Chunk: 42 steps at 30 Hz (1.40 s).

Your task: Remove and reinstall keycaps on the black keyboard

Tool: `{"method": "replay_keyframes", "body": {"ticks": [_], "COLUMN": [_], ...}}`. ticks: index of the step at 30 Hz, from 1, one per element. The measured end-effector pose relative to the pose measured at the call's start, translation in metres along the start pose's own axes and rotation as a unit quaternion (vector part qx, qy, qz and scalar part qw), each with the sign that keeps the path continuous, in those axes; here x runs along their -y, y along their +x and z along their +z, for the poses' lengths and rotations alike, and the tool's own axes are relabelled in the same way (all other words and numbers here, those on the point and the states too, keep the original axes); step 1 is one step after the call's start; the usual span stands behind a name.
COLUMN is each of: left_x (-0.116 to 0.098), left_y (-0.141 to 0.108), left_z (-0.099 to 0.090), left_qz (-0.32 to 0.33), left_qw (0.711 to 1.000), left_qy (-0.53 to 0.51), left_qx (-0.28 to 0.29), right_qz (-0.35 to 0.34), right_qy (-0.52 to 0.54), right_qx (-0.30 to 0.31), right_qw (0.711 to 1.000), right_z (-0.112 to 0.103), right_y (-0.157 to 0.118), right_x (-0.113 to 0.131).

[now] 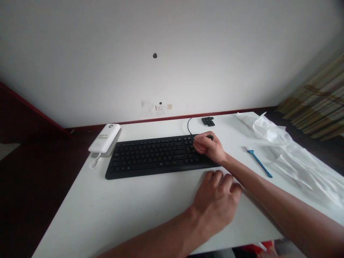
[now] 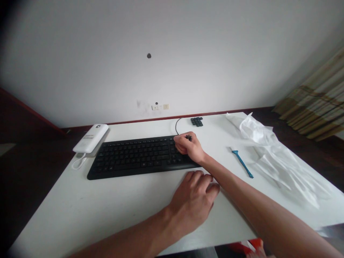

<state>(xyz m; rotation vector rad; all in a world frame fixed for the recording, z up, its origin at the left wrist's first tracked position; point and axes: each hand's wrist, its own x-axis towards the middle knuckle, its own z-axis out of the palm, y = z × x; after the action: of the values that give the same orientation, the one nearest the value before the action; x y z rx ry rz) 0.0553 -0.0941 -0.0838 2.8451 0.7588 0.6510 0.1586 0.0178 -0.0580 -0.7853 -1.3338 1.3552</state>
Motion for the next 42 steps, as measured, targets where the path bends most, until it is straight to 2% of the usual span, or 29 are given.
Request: {"method": "replay_keyframes", "body": {"ticks": [13,19,25,33,35,39,41,42], "left_x": [-0.001,-0.001,-0.002,0.001,0.003,0.004,0.003,0.002], "left_y": [0.0,0.0,0.001,0.0,0.0,0.002,0.002,0.002], "left_z": [-0.002,-0.004,-0.004,-0.001,-0.002,-0.01,-0.014,-0.015], "left_qz": [0.0,-0.004,-0.01,-0.008,-0.013,-0.03,-0.049,-0.058], "left_qw": [1.0,1.0,1.0,1.0,1.0,0.999,0.999,0.998], "left_qy": [0.003,0.0,-0.008,-0.006,-0.006,0.0,0.011,0.019], "left_qx": [0.014,0.028,0.024,0.015,0.013,0.014,0.011,0.007], "right_qz": [-0.003,-0.018,-0.017,-0.006,-0.02,-0.093,-0.117,-0.132], "right_qy": [0.024,0.008,-0.05,-0.033,-0.013,0.024,-0.073,-0.164], "right_qx": [-0.014,-0.005,0.008,0.022,-0.009,-0.16,-0.241,-0.283], "right_qw": [1.0,1.0,0.999,0.999,1.0,0.982,0.961,0.936], "right_z": [0.001,0.003,0.004,0.002,-0.003,-0.029,-0.052,-0.064], "right_y": [0.002,0.0,-0.003,-0.004,-0.003,0.005,0.009,0.01], "right_x": [-0.004,-0.002,-0.005,-0.004,0.002,0.019,0.025,0.028]}}
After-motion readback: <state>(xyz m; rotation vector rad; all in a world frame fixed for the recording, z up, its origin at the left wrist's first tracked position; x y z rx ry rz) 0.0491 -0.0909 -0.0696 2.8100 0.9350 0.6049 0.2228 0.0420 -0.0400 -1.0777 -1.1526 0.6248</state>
